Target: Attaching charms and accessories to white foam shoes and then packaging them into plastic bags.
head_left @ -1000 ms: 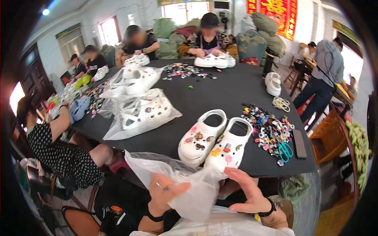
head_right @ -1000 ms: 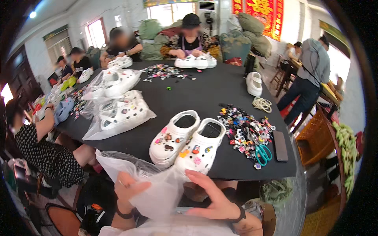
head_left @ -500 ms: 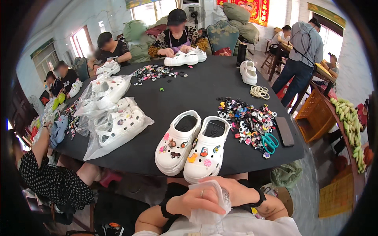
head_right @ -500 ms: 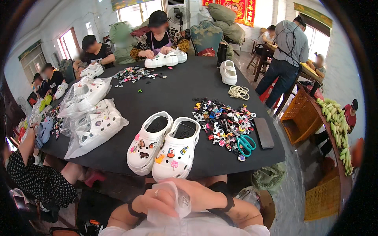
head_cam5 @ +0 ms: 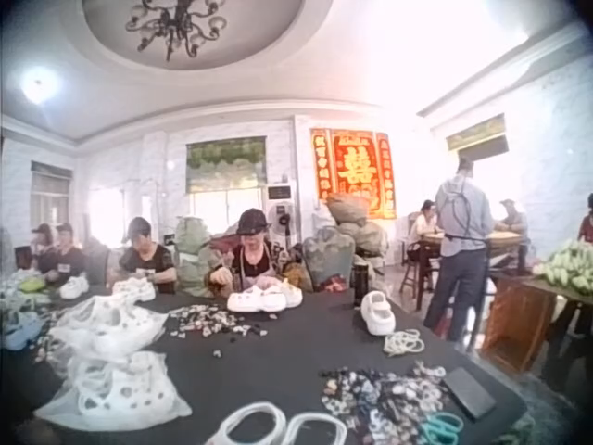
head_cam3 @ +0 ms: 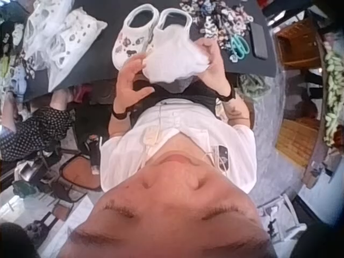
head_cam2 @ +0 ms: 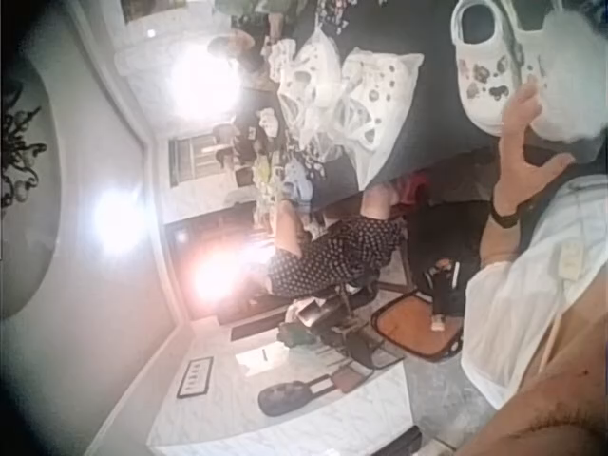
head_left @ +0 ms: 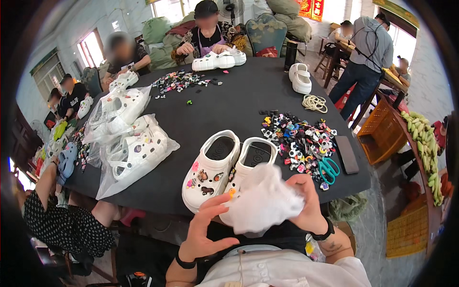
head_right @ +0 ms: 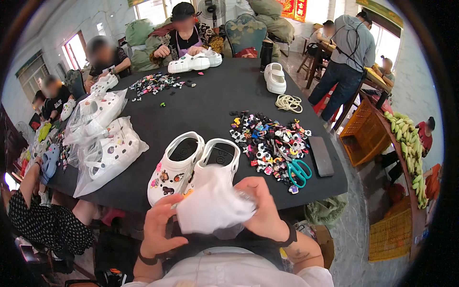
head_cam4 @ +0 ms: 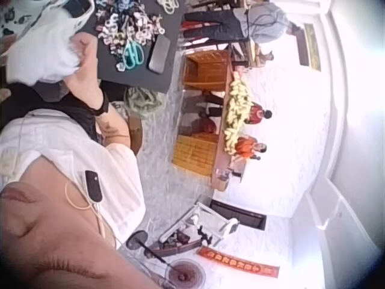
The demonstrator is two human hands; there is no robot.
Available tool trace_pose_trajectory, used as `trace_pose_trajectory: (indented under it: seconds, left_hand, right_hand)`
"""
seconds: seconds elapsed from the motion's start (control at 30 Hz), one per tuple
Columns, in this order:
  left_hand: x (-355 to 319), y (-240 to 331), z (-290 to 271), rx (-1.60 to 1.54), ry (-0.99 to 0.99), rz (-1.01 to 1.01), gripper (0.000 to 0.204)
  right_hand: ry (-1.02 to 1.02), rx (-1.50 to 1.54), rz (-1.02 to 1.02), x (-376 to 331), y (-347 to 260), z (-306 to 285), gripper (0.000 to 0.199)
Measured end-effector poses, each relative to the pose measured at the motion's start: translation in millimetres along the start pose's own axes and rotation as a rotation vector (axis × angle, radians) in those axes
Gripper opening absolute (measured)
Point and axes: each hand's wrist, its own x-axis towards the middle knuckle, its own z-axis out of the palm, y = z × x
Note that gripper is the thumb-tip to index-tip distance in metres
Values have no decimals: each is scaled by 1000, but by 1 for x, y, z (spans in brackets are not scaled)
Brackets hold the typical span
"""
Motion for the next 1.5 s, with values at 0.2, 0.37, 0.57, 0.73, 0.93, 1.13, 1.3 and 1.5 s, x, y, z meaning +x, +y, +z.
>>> trace_pose_trajectory:
  seconds: [0.2, 0.37, 0.57, 0.73, 0.93, 1.13, 1.3, 1.5]
  left_hand:
    - [11, 1, 25, -234, -341, -36, 98]
    - [19, -6, 28, -176, -547, -77, 90]
    - [14, -10, 36, -1119, -190, -1092, 74]
    - [4, -19, 14, -1284, -131, -922, 56]
    - [-4, -29, 24, -512, 14, -125, 44]
    - [6, -23, 28, -457, 33, -500, 43]
    - [9, -17, 12, 283, -47, 212, 72]
    - [-3, -25, -37, 941, -8, 69, 108]
  right_hand:
    - [-721, -65, -125, 6, 4, 13, 57]
    - [-568, -283, -184, -7, 3, 4, 40]
    - [-209, -479, -543, -11, 11, 6, 56]
    - [-173, 119, -201, -2, 1, 11, 113]
    - [-535, 70, -65, 3, -8, 19, 88]
    - [-481, 142, 42, 21, -4, 6, 47]
    - [-263, 153, -13, 47, -13, -17, 30]
    - [49, 95, -14, 111, 7, -41, 18]
